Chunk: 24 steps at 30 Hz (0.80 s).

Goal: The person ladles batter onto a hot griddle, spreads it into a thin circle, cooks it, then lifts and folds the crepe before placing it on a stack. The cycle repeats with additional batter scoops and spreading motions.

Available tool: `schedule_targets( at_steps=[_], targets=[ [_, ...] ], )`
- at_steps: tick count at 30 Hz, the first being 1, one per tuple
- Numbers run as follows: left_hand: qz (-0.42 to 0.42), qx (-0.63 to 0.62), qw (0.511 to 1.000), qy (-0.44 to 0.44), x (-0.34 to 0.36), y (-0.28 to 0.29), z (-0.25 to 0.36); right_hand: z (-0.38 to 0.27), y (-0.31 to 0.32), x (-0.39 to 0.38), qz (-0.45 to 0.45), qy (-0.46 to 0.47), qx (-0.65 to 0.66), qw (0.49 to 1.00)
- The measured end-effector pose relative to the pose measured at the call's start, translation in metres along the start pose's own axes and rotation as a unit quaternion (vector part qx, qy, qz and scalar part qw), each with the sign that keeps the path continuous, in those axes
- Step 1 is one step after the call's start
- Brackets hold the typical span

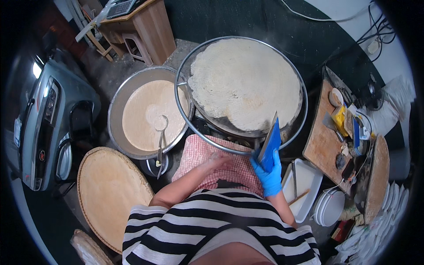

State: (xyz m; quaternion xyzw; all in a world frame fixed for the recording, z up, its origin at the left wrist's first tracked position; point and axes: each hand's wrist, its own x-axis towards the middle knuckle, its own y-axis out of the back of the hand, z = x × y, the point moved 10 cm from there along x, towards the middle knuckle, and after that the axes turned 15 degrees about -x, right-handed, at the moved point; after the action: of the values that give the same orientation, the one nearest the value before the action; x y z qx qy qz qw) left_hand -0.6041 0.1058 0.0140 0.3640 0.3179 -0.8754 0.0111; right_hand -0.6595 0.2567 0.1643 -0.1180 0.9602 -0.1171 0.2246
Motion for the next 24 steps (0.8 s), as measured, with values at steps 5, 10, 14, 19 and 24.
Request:
schedule_targets(
  at_steps=[5, 10, 14, 19, 24],
  targets=[
    [-0.028, 0.003, 0.995, -0.095, -0.022, -0.018, 0.047, -0.002, -0.043, 0.009, -0.096, -0.088, 0.361, 0.924],
    [-0.129, 0.066, 0.975, -0.17, -0.051, -0.061, 0.071, -0.013, -0.069, 0.014, -0.147, -0.076, 0.359, 0.918],
    [-0.179, 0.181, 0.958, -0.135, -0.054, -0.089, 0.052, -0.011, -0.079, 0.016, -0.162, -0.07, 0.346, 0.921],
    [-0.302, 0.199, 0.924, -0.125, -0.059, -0.134, 0.026, -0.02, -0.092, 0.017, -0.199, -0.03, 0.343, 0.917],
    [-0.298, 0.139, 0.943, -0.058, -0.057, -0.139, 0.019, -0.02, -0.079, 0.034, -0.091, -0.063, 0.353, 0.929]
  ],
)
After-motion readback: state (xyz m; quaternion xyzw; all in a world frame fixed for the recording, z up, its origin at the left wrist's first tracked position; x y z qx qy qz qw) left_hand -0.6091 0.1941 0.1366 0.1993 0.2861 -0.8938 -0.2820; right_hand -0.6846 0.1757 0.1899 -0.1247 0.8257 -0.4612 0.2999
